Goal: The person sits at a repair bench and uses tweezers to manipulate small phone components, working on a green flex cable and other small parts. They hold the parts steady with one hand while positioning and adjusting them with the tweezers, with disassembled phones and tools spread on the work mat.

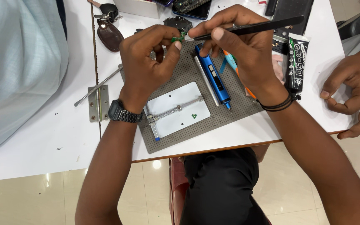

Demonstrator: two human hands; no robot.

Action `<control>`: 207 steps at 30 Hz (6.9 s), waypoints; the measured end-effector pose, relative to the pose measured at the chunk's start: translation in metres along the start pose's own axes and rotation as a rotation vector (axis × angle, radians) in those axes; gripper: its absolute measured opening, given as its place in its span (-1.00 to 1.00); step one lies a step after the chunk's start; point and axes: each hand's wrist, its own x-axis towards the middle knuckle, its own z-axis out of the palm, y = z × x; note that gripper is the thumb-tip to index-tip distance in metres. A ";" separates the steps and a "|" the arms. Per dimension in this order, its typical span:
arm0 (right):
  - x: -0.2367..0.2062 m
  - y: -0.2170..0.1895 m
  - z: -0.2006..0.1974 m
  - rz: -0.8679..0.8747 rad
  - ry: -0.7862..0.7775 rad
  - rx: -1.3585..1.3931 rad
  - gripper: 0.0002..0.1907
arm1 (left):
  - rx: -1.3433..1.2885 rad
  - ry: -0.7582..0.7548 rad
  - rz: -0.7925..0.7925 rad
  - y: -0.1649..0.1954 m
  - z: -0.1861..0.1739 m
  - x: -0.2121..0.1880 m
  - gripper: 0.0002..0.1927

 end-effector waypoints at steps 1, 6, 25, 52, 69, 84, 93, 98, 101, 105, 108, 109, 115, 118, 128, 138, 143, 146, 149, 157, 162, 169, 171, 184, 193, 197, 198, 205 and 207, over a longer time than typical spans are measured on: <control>-0.001 0.000 0.001 0.005 0.005 0.004 -0.78 | 0.026 0.002 0.009 0.002 0.000 0.001 -0.94; -0.002 -0.005 0.006 0.044 0.033 0.055 -0.69 | 0.097 0.018 0.040 0.007 -0.003 0.004 -0.97; -0.001 0.001 -0.012 0.263 0.081 0.631 -0.81 | -0.005 -0.033 0.010 0.007 -0.001 0.004 -0.97; 0.005 -0.006 0.002 0.253 0.141 0.301 -0.76 | -0.361 -0.022 -0.116 -0.010 0.004 -0.004 -0.85; -0.002 0.000 0.004 0.203 0.194 0.233 -0.79 | -0.312 -0.055 -0.062 -0.002 0.002 -0.002 -0.91; 0.003 -0.008 0.006 0.409 0.334 0.395 -0.79 | 0.273 -0.014 0.304 0.016 -0.010 0.007 -0.90; 0.005 -0.009 0.002 0.467 0.337 0.410 -0.77 | 0.507 -0.047 0.470 0.014 -0.018 0.008 -0.80; 0.005 -0.015 -0.003 0.474 0.310 0.429 -0.75 | 0.715 -0.008 0.561 0.013 -0.022 0.007 -0.64; 0.005 -0.016 -0.003 0.478 0.320 0.386 -0.74 | 0.797 0.017 0.569 0.015 -0.022 0.006 -0.65; 0.006 -0.018 -0.002 0.513 0.301 0.389 -0.73 | 0.834 0.048 0.589 0.016 -0.023 0.005 -0.63; 0.006 -0.020 -0.003 0.533 0.284 0.392 -0.72 | 0.845 0.056 0.621 0.015 -0.025 0.005 -0.67; 0.007 -0.021 -0.002 0.545 0.281 0.396 -0.72 | 0.840 0.065 0.638 0.014 -0.025 0.005 -0.67; 0.007 -0.021 -0.002 0.609 0.280 0.392 -0.62 | 0.864 0.086 0.704 0.014 -0.024 0.006 -0.71; 0.006 -0.017 0.001 0.659 0.280 0.360 -0.56 | 0.850 0.080 0.722 0.014 -0.024 0.007 -0.75; 0.003 -0.012 -0.002 0.448 0.298 0.450 -0.76 | 0.171 0.062 0.107 -0.009 -0.013 0.007 -0.93; 0.004 -0.020 0.010 0.106 0.290 0.084 -0.81 | -0.094 0.050 -0.098 -0.018 0.007 -0.002 -0.84; 0.008 -0.026 0.013 0.032 0.304 0.067 -0.89 | -0.106 0.037 -0.097 -0.019 0.005 -0.003 -0.85; 0.007 -0.026 0.012 0.032 0.294 0.116 -0.89 | -0.212 0.016 -0.108 -0.022 0.005 -0.005 -0.85; 0.006 -0.023 0.012 0.031 0.275 0.172 -0.87 | -0.327 -0.031 -0.156 -0.027 0.007 -0.007 -0.86; 0.004 -0.012 0.006 -0.126 0.155 0.085 -0.87 | -0.513 -0.048 -0.242 -0.034 0.012 -0.009 -0.88; 0.004 -0.011 0.010 -0.192 0.137 0.019 -0.88 | -0.550 -0.046 -0.252 -0.035 0.010 -0.010 -0.86; 0.007 -0.013 0.014 -0.200 0.121 -0.004 -0.88 | -0.540 -0.056 -0.240 -0.035 0.010 -0.008 -0.86; 0.008 -0.013 0.014 -0.204 0.119 0.001 -0.88 | -0.532 -0.061 -0.241 -0.035 0.010 -0.009 -0.86; 0.008 -0.018 0.012 -0.165 0.090 0.009 -0.89 | -0.577 -0.066 -0.254 -0.037 0.013 -0.009 -0.89; 0.007 -0.011 0.004 -0.125 0.033 0.082 -0.94 | -0.608 -0.029 -0.229 -0.036 0.009 -0.010 -0.86; 0.004 -0.008 0.005 -0.055 0.087 0.079 -0.93 | -0.599 -0.026 -0.215 -0.036 0.010 -0.010 -0.83; 0.003 -0.007 0.005 -0.035 0.105 0.073 -0.92 | -0.599 -0.028 -0.211 -0.037 0.010 -0.010 -0.82; 0.001 -0.007 0.006 0.014 0.122 0.033 -0.81 | -0.598 0.013 -0.215 -0.036 0.010 -0.012 -0.84; 0.000 -0.006 0.005 0.019 0.131 0.015 -0.82 | -0.592 0.018 -0.208 -0.036 0.011 -0.013 -0.85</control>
